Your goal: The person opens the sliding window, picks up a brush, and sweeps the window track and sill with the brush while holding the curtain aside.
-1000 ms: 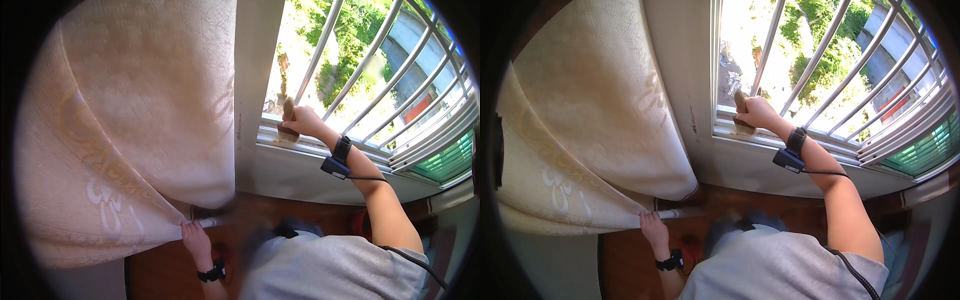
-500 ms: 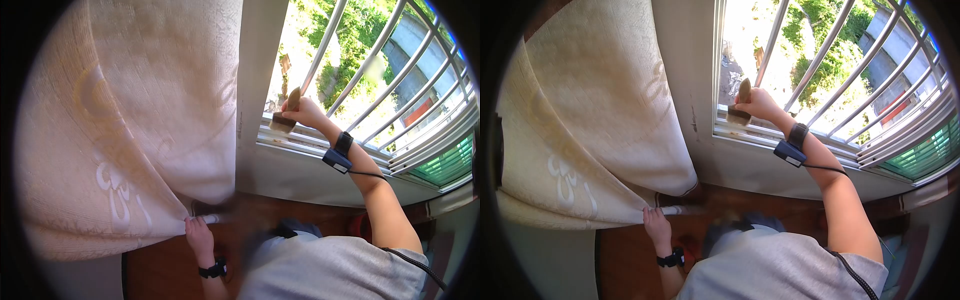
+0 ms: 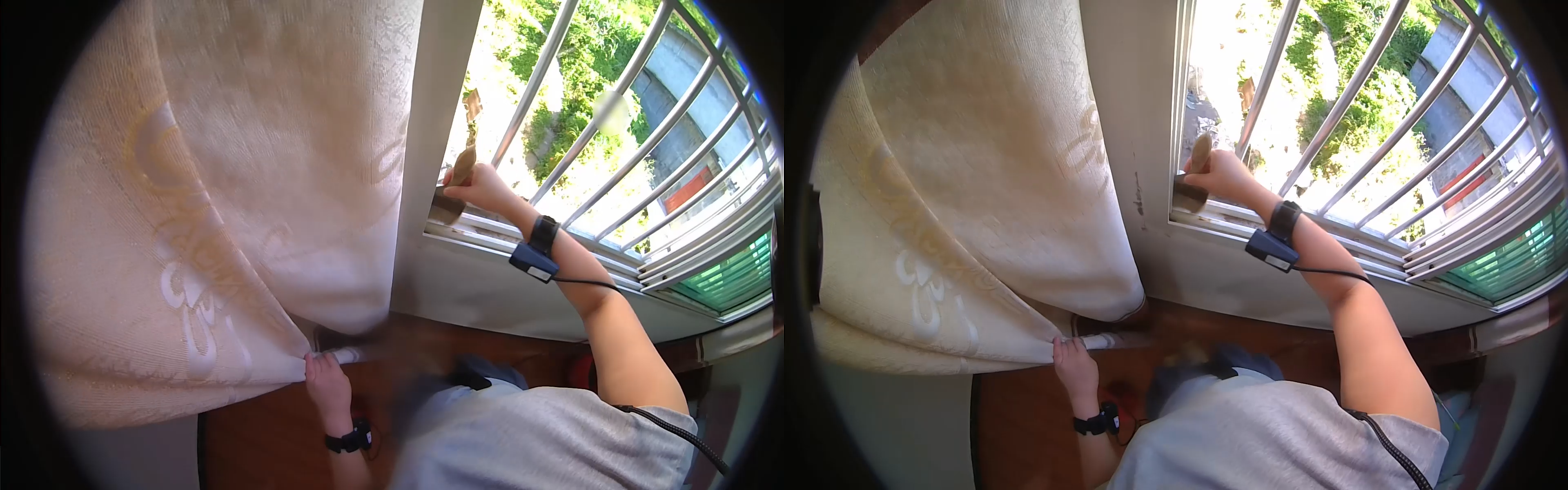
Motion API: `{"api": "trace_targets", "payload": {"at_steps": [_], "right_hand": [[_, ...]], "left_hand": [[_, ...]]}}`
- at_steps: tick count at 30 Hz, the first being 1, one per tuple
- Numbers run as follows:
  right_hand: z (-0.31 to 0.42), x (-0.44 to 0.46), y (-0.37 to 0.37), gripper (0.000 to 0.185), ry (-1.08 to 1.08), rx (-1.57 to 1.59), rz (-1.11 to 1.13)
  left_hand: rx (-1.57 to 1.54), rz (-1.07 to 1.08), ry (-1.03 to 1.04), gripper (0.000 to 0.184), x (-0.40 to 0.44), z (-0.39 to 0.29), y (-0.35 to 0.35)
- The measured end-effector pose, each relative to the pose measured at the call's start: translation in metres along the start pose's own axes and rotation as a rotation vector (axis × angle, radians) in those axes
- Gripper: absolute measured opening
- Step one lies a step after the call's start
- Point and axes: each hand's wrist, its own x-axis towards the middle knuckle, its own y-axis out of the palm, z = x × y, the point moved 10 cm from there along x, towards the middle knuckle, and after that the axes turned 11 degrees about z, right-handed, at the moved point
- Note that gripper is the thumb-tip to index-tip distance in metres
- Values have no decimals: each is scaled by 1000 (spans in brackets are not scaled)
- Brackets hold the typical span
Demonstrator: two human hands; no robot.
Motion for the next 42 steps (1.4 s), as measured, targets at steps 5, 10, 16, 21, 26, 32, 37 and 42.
{"api": "trace_targets", "payload": {"at_steps": [5, 10, 16, 21, 26, 32, 37, 42], "right_hand": [[0, -10, 10, 26, 57, -413, 73], [1, -24, -25, 21, 31, -128, 24], [-7, -3, 21, 27, -96, -284, -14], [-15, -19, -26, 27, 53, -249, 29], [-16, -8, 22, 25, -105, -54, -164], [-19, -35, -13, 27, 175, -475, 27], [-11, -6, 11, 25, -118, 101, -96], [-23, -13, 5, 29, 102, -404, 74]], "left_hand": [[10, -45, 22, 13, -2, -4, -10], [4, -27, -1, 10, -5, -4, -5], [-16, -40, 3, 10, -6, -2, -7], [-45, -38, -68, 10, -9, -1, -8], [18, -15, -31, 10, -11, -1, 0], [23, -33, -69, 11, -9, -1, -2], [20, -9, -64, 11, -6, -5, -6], [-10, -6, -49, 11, -10, -2, -4]]}}
